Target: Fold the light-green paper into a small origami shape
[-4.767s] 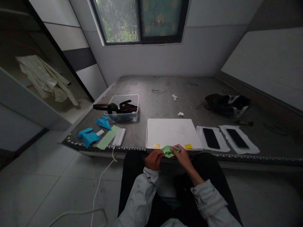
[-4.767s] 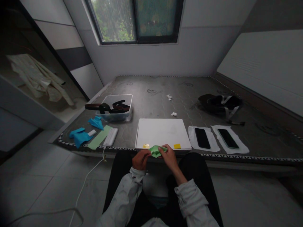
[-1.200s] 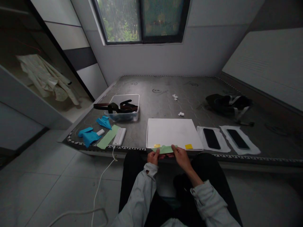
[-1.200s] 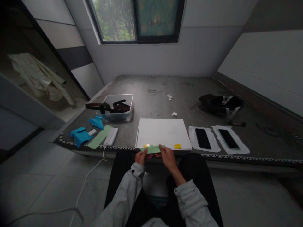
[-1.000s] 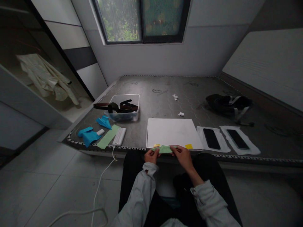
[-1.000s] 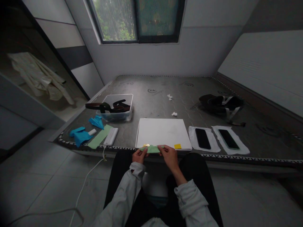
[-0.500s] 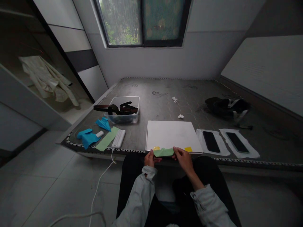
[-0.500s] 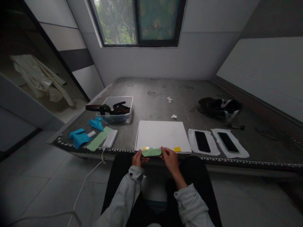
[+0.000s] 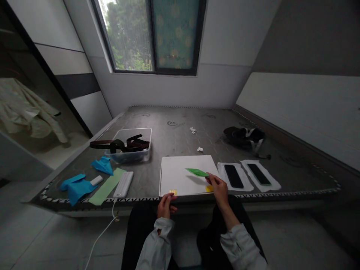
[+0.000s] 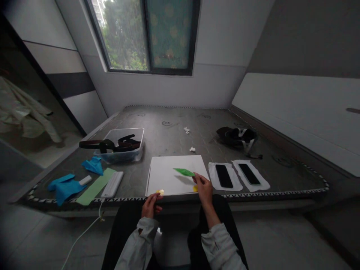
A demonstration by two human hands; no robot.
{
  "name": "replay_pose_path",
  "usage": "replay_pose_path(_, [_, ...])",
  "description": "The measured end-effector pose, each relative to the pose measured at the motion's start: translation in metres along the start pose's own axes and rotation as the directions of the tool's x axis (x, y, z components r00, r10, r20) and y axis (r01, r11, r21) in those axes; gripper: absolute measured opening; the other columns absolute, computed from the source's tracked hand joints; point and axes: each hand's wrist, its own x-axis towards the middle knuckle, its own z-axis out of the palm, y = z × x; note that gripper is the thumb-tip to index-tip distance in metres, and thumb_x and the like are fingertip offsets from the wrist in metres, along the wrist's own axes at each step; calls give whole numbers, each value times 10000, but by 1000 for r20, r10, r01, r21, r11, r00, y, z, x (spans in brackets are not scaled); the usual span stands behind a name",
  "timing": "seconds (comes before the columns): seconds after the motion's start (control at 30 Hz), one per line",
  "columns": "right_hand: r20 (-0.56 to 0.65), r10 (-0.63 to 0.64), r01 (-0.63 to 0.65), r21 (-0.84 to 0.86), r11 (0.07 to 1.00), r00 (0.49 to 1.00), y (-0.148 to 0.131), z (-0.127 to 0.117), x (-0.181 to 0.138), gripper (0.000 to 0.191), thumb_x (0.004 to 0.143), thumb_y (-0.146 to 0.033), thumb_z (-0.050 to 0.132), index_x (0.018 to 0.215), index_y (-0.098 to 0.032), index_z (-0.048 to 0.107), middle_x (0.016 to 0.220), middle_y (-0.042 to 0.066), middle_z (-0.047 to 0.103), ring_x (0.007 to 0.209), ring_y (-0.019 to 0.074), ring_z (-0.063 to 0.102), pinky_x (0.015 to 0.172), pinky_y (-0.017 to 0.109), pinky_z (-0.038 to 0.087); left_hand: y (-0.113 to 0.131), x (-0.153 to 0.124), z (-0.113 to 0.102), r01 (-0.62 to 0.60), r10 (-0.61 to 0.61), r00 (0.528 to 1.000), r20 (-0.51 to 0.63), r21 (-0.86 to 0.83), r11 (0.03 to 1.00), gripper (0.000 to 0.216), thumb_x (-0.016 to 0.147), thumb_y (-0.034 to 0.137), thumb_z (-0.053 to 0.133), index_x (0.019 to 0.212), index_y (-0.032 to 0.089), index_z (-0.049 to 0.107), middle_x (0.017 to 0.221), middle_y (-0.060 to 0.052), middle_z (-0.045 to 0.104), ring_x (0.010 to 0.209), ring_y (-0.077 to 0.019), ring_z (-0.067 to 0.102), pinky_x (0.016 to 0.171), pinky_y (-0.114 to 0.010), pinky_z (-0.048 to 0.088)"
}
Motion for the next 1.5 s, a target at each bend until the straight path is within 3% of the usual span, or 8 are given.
replay_pose_path(0.17, [-101, -16, 12, -38, 999, 995, 8, -8, 27, 487, 722, -537, 625, 954, -125, 742, 922, 121, 756, 844, 272, 718, 744, 353, 575, 2, -2, 0, -52, 52, 999, -4, 16, 998, 397, 607, 525, 659, 806, 182, 661, 672, -33, 715, 301, -80, 494, 320, -176, 326])
replay_pose_path(0.43, [-244, -52, 30, -94, 995, 968, 23, -18, 40, 627, 759, -538, 545, 1231, -128, 582, 1053, 133, 715, 753, 216, 713, 633, 293, 550, 4, -2, -1, -85, 84, 996, 15, 45, 995, 428, 588, 569, 672, 756, 176, 660, 576, 0, 661, 287, -63, 440, 300, -169, 299])
replay_pose_path(0.57, [-334, -94, 45, -153, 987, 938, 24, -26, 43, 631, 729, -548, 545, 1188, -115, 583, 1201, 170, 628, 793, 218, 677, 680, 305, 526, -1, 0, -1, -82, 82, 994, 76, -9, 997, 438, 592, 556, 691, 772, 158, 658, 533, 18, 619, 289, -53, 428, 304, -150, 266])
replay_pose_path(0.7, [-364, -125, 52, -203, 978, 923, 23, -31, 43, 554, 718, -527, 543, 1085, -118, 620, 1168, 169, 611, 797, 221, 648, 761, 337, 505, -3, -1, 0, -79, 82, 989, 122, -29, 996, 436, 609, 562, 684, 778, 161, 658, 509, 28, 596, 286, -55, 433, 300, -146, 248])
replay_pose_path(1.1, [-284, -226, 134, -311, 941, 932, 26, -25, 38, 366, 733, -413, 519, 976, -175, 655, 1093, 125, 585, 787, 219, 613, 761, 367, 510, -7, 0, 2, -41, 44, 985, 166, -20, 999, 488, 604, 616, 669, 731, 145, 665, 486, 10, 598, 275, -60, 424, 294, -159, 245])
replay_pose_path(1.27, [-310, -235, 129, -326, 937, 921, 26, -21, 42, 455, 781, -387, 430, 1126, -142, 598, 1119, 147, 603, 800, 217, 624, 805, 387, 505, -6, 0, 2, -34, 36, 983, 183, -12, 999, 498, 600, 626, 672, 722, 143, 667, 482, 14, 596, 275, -57, 426, 295, -153, 244])
replay_pose_path(1.37, [-212, -286, 195, -367, 910, 935, 23, -15, 43, 484, 796, -399, 442, 1184, -153, 592, 1237, 156, 566, 835, 217, 633, 846, 401, 505, -6, -2, 4, -40, 39, 983, 177, 3, 999, 514, 592, 643, 662, 710, 143, 664, 478, 11, 592, 269, -62, 422, 290, -163, 247])
replay_pose_path(1.5, [-37, -310, 269, -406, 873, 950, 23, -5, 45, 353, 783, -327, 467, 985, -182, 717, 1203, 122, 628, 1005, 241, 627, 947, 412, 471, -9, -1, 4, -44, 39, 984, 172, 24, 999, 519, 587, 648, 658, 700, 142, 657, 480, 9, 587, 271, -62, 420, 290, -166, 245])
